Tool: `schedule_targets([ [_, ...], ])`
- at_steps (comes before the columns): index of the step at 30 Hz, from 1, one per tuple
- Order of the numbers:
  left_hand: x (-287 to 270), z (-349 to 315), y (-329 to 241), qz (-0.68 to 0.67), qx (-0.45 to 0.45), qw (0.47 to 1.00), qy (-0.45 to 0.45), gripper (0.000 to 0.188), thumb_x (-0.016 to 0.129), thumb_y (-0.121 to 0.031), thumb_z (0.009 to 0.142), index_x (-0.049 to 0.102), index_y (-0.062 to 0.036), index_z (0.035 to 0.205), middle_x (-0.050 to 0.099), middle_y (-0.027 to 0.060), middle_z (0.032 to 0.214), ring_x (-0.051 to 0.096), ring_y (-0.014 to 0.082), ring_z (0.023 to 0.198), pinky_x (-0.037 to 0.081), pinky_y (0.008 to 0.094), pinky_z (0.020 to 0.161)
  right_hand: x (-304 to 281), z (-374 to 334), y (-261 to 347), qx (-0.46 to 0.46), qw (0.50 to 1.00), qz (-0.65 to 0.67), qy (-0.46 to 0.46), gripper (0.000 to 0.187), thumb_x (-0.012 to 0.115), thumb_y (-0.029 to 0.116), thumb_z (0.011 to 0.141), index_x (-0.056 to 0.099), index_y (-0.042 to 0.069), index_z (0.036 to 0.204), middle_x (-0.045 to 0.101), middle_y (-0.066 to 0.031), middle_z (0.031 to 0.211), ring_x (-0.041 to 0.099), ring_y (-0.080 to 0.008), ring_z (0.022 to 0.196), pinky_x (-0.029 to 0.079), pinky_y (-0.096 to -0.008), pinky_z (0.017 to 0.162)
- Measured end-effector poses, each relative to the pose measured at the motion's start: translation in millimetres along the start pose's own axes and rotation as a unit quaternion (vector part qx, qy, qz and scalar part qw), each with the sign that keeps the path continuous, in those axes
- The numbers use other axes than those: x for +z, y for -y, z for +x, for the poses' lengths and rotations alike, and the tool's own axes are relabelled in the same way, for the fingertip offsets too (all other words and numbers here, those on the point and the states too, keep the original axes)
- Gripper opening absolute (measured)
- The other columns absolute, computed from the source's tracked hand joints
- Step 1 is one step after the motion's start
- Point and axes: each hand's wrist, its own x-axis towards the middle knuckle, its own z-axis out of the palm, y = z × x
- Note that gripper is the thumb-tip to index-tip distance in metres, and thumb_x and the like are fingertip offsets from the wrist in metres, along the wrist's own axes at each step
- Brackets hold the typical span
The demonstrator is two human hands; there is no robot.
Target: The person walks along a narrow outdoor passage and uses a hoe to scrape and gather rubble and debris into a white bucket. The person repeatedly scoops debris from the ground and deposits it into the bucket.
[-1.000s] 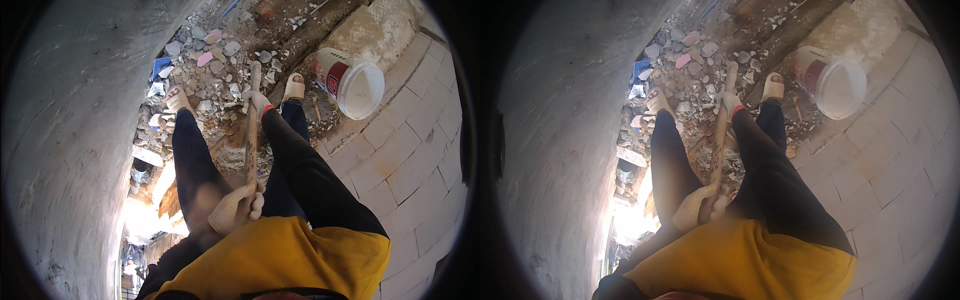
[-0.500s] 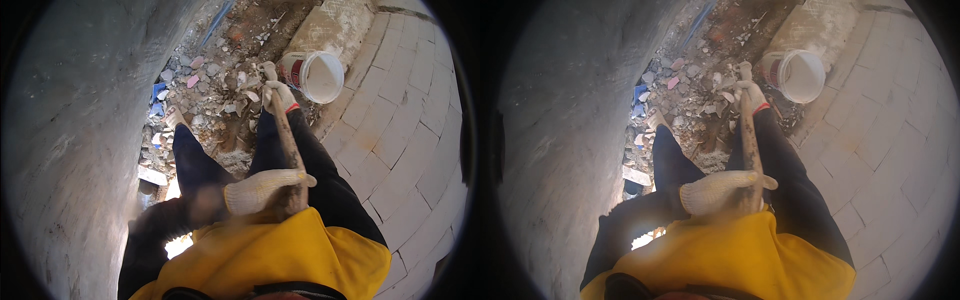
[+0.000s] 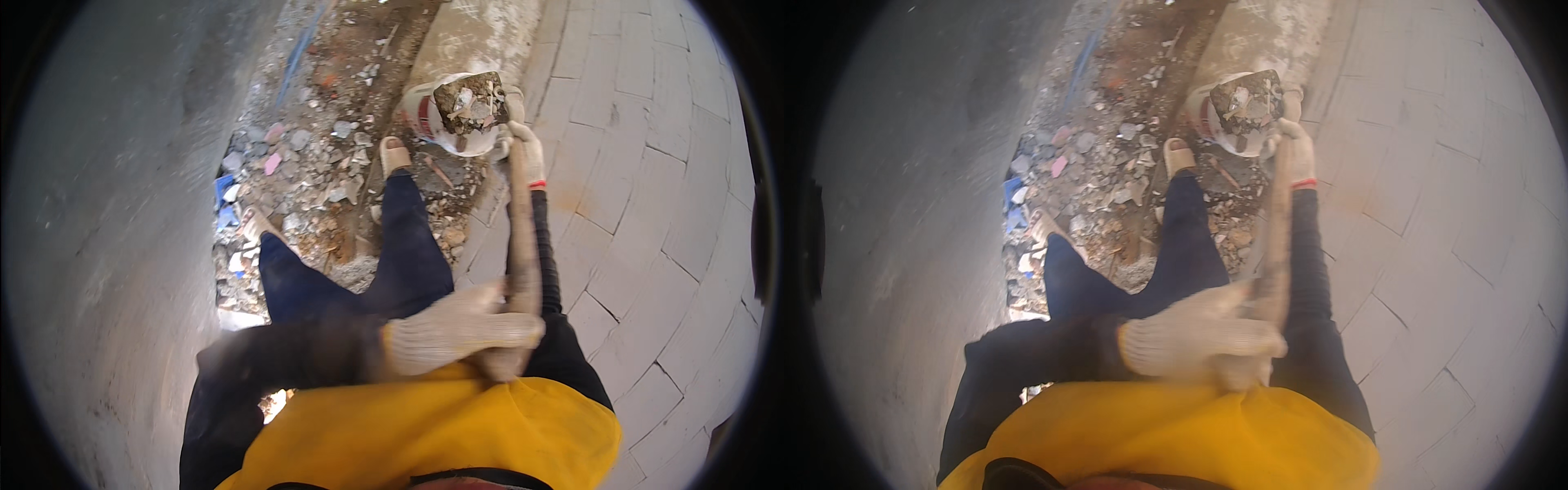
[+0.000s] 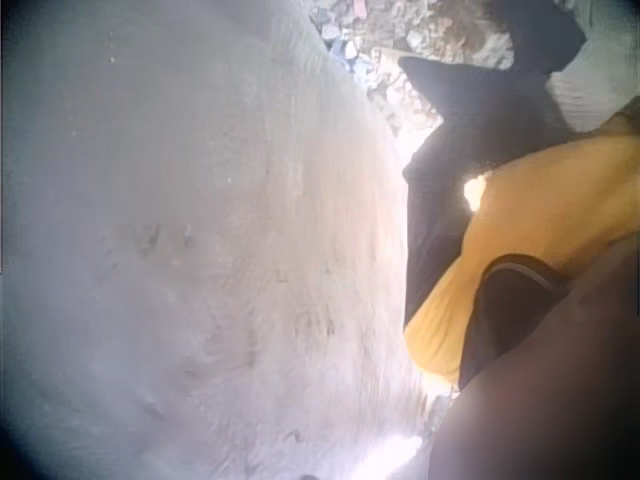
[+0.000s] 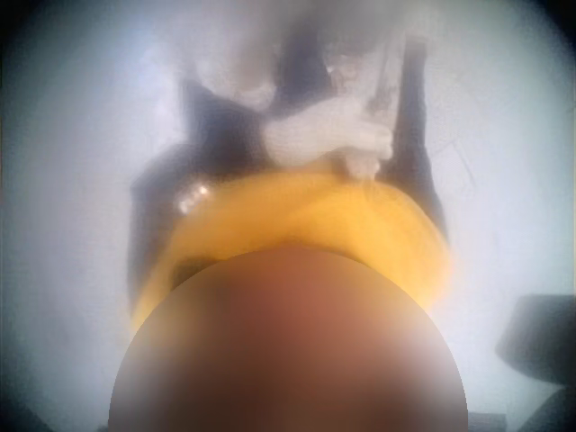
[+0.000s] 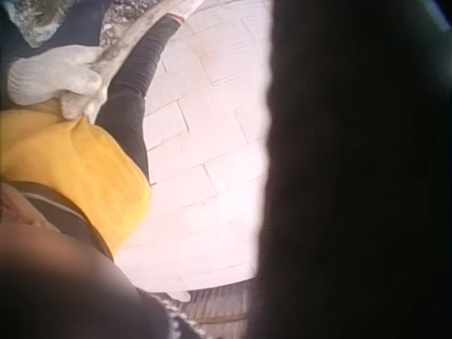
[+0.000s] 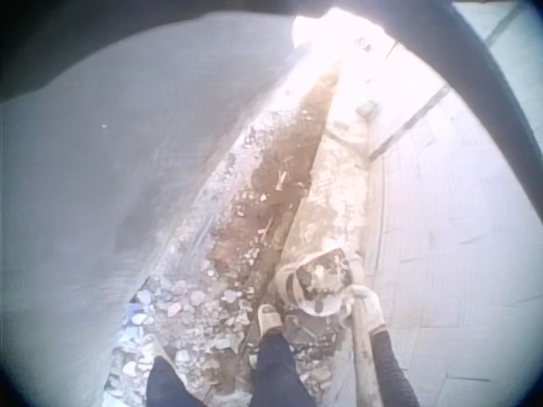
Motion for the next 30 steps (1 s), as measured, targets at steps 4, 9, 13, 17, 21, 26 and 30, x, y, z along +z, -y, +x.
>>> schedule_targets([
  [4, -110, -28, 0, 0.343, -0.065, 0.920, -0.180, 0.083, 0.078, -0.026, 0.091, 0.041, -0.0033, 0.162, 0.068, 0.0144, 0.114, 0.072, 0.0212, 0.091, 0.058, 0.0357, 0.085, -36, 27, -41, -0.170, 0.954, -0.174, -0.173, 0.011, 0.064, 0.011, 0.100, 0.056, 0.004, 0.101, 0.062, -0.0039, 0.076, 0.062, -0.0185, 0.057, 0.064, -0.0358, 0.057],
  [9, -313, -21, 33, 0.677, -0.086, 0.573, -0.454, 0.041, 0.072, -0.031, 0.092, 0.064, -0.0094, 0.126, 0.077, 0.0220, 0.106, 0.074, 0.0444, 0.100, 0.057, 0.0560, 0.087, -86, 103, -101, -0.090, 0.963, -0.063, -0.247, 0.012, 0.064, 0.009, 0.099, 0.055, 0.004, 0.094, 0.056, -0.0108, 0.075, 0.063, -0.0312, 0.070, 0.064, -0.0580, 0.082],
  [13, -413, -5, 42, 0.674, -0.009, 0.501, -0.543, 0.034, 0.070, -0.040, 0.096, 0.071, -0.0115, 0.114, 0.077, 0.0217, 0.102, 0.074, 0.0448, 0.100, 0.057, 0.0560, 0.087, -85, 120, -115, -0.117, 0.971, -0.040, -0.204, 0.014, 0.065, 0.012, 0.101, 0.056, 0.008, 0.091, 0.053, -0.0087, 0.072, 0.059, -0.0309, 0.068, 0.059, -0.0625, 0.088],
  [17, -407, 18, 61, 0.594, -0.095, 0.644, -0.473, 0.040, 0.068, -0.046, 0.095, 0.072, -0.0098, 0.112, 0.077, 0.0231, 0.102, 0.074, 0.0435, 0.102, 0.058, 0.0531, 0.090, -50, 112, -119, -0.208, 0.948, -0.152, -0.188, 0.014, 0.068, 0.011, 0.099, 0.057, 0.006, 0.107, 0.052, -0.0020, 0.076, 0.054, -0.0161, 0.056, 0.057, -0.0384, 0.050],
  [21, -390, 43, 68, 0.455, -0.090, 0.733, -0.498, 0.045, 0.070, -0.048, 0.091, 0.072, -0.0063, 0.108, 0.076, 0.0264, 0.099, 0.074, 0.0443, 0.104, 0.058, 0.0523, 0.091, -28, 185, -144, -0.158, 0.939, -0.284, -0.114, 0.018, 0.072, 0.010, 0.099, 0.054, 0.008, 0.103, 0.054, -0.0022, 0.074, 0.054, -0.0168, 0.052, 0.056, -0.0404, 0.043],
  [26, -455, 58, 43, 0.375, -0.037, 0.732, -0.567, 0.054, 0.071, -0.050, 0.089, 0.072, 0.0002, 0.110, 0.075, 0.0300, 0.098, 0.073, 0.0472, 0.104, 0.056, 0.0520, 0.091, -83, 359, -219, -0.084, 0.899, -0.393, -0.172, 0.019, 0.073, 0.012, 0.095, 0.057, 0.003, 0.097, 0.059, -0.0067, 0.075, 0.061, -0.0228, 0.053, 0.062, -0.0442, 0.047],
  [30, -518, 46, 38, 0.345, -0.088, 0.737, -0.574, 0.061, 0.073, -0.051, 0.088, 0.071, 0.0053, 0.112, 0.074, 0.0328, 0.100, 0.073, 0.0489, 0.103, 0.056, 0.0523, 0.092, -165, 434, -292, -0.047, 0.865, -0.455, -0.206, 0.016, 0.072, 0.006, 0.092, 0.058, 0.001, 0.096, 0.057, -0.0084, 0.075, 0.061, -0.0248, 0.056, 0.059, -0.0448, 0.048],
])
